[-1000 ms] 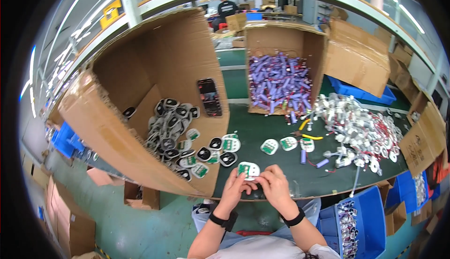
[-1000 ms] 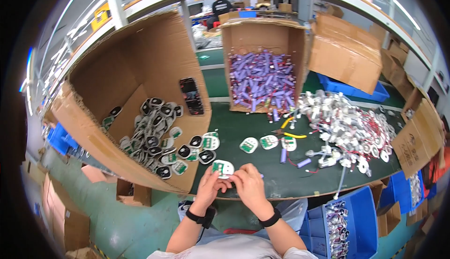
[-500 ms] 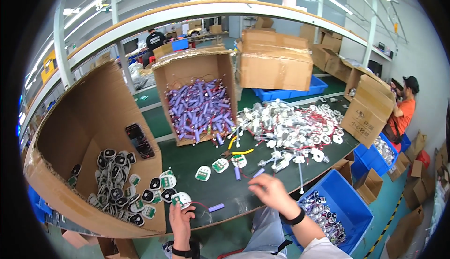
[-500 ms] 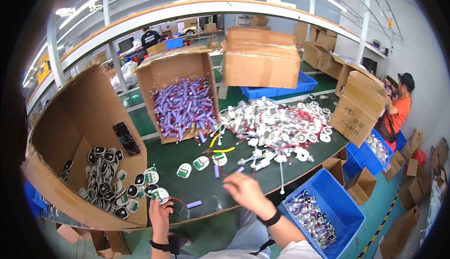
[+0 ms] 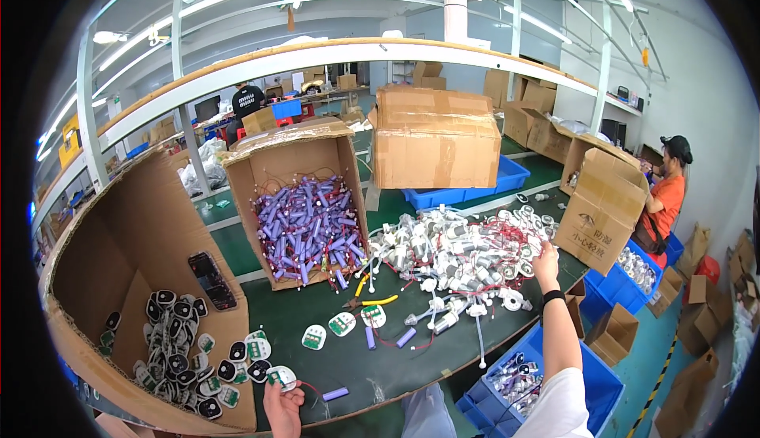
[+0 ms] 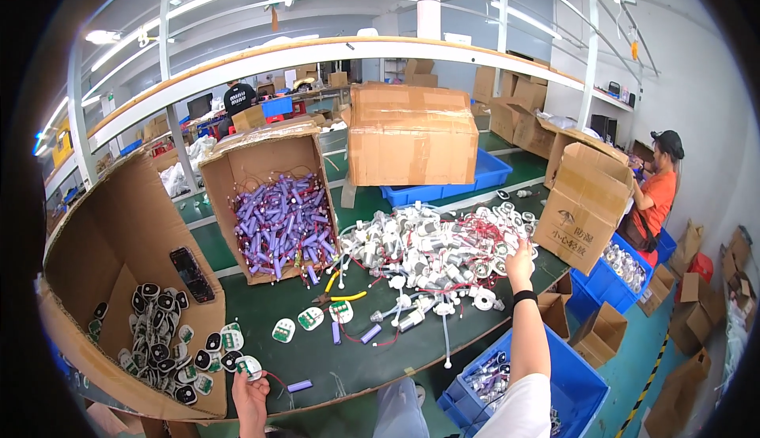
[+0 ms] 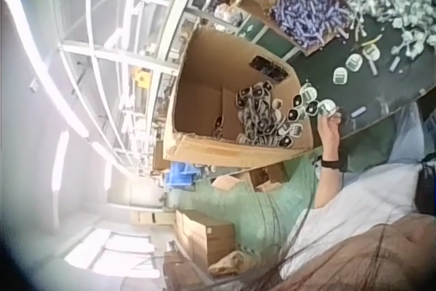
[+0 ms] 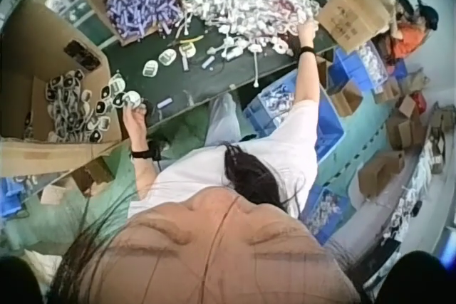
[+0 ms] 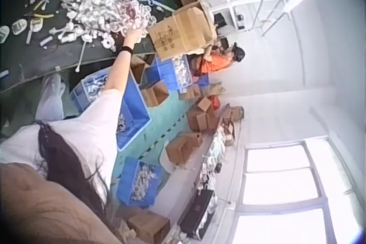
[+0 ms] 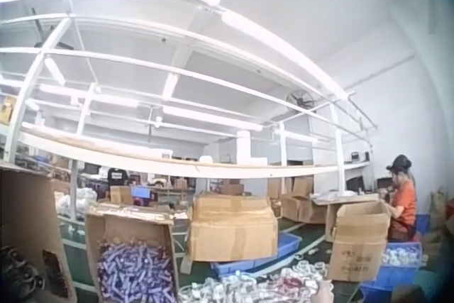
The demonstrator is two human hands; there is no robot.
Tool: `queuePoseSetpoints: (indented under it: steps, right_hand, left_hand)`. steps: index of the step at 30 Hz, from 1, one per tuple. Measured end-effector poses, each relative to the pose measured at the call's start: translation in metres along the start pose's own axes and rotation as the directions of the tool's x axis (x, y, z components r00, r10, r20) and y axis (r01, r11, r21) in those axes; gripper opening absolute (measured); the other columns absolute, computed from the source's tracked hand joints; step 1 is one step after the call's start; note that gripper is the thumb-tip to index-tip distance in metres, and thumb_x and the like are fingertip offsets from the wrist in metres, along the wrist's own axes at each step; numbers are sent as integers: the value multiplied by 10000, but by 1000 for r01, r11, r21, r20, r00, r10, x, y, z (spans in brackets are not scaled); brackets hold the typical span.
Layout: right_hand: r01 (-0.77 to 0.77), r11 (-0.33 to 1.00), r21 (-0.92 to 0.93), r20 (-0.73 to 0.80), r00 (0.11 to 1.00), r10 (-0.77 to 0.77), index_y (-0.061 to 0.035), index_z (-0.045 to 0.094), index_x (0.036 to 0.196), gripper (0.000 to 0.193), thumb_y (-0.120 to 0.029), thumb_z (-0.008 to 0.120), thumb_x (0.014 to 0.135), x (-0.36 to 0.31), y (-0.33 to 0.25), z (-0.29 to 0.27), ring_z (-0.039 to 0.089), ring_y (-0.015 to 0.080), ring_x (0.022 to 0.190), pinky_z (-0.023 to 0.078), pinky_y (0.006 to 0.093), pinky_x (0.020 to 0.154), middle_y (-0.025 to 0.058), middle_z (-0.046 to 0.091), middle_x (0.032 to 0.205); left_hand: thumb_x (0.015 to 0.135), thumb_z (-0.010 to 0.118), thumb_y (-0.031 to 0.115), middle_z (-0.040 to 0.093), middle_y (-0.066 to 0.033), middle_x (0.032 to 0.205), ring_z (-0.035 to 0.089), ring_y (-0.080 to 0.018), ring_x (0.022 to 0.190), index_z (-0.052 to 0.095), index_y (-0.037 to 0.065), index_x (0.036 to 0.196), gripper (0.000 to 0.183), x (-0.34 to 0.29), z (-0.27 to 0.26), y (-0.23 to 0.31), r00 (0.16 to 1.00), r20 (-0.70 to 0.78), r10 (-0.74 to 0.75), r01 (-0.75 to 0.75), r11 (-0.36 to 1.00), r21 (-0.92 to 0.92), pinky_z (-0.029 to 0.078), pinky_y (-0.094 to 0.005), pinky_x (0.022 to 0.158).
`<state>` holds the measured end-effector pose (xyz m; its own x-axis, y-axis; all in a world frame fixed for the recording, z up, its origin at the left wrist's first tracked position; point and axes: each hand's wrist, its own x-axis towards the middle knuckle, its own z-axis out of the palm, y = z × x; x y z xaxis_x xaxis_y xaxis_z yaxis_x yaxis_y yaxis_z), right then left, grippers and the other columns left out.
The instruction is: The recorder is assembling small electronic components, specifically wiring and connecting LED modules to circuit boards in a factory setting.
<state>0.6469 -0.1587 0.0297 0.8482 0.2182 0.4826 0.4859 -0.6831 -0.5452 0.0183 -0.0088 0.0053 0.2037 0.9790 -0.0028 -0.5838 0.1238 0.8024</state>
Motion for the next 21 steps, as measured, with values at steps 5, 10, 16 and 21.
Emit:
queuePoseSetpoints:
  steps: [5, 10, 16, 21]
  right_hand:
    - [-43, 980, -196, 156, 985, 75, -138, 658, 1034, 296, -160, 593, 746, 22, 13, 13, 601, 339, 989, 481, 430, 846, 171, 622, 1072]
    - [62, 997, -52, -35, 997, -63, -77, 705, 782, 160, -221, 639, 760, 33, 0, -14, 644, 334, 784, 510, 415, 718, 175, 659, 791]
    - [125, 992, -37, -84, 988, -127, -47, 679, 813, 189, -222, 617, 780, 56, -23, -65, 633, 352, 814, 494, 433, 740, 188, 655, 806]
    - [80, 996, -39, 108, 991, -75, -52, 641, 998, 286, -241, 640, 783, 52, -24, -57, 616, 346, 934, 483, 423, 808, 199, 648, 975]
  left_hand:
    - [940, 456, 196, 626, -146, 815, 569, -150, 590, 478, 25, 1062, 211, 1, -1, 0, 999, 42, -16, 14, 998, 59, 424, -241, 484]
    - [943, 451, 198, 625, -143, 810, 559, -149, 579, 473, 25, 1074, 218, -1, 1, 2, 999, 41, -8, 5, 998, 67, 428, -238, 493]
    - [943, 455, 208, 618, -135, 821, 554, -144, 597, 468, 28, 1088, 231, 0, 6, 1, 997, 82, -11, 4, 996, 85, 429, -232, 514]
    - [945, 451, 206, 616, -129, 828, 557, -139, 608, 464, 23, 1107, 245, -4, 7, 5, 998, 62, -3, -4, 994, 113, 435, -232, 518]
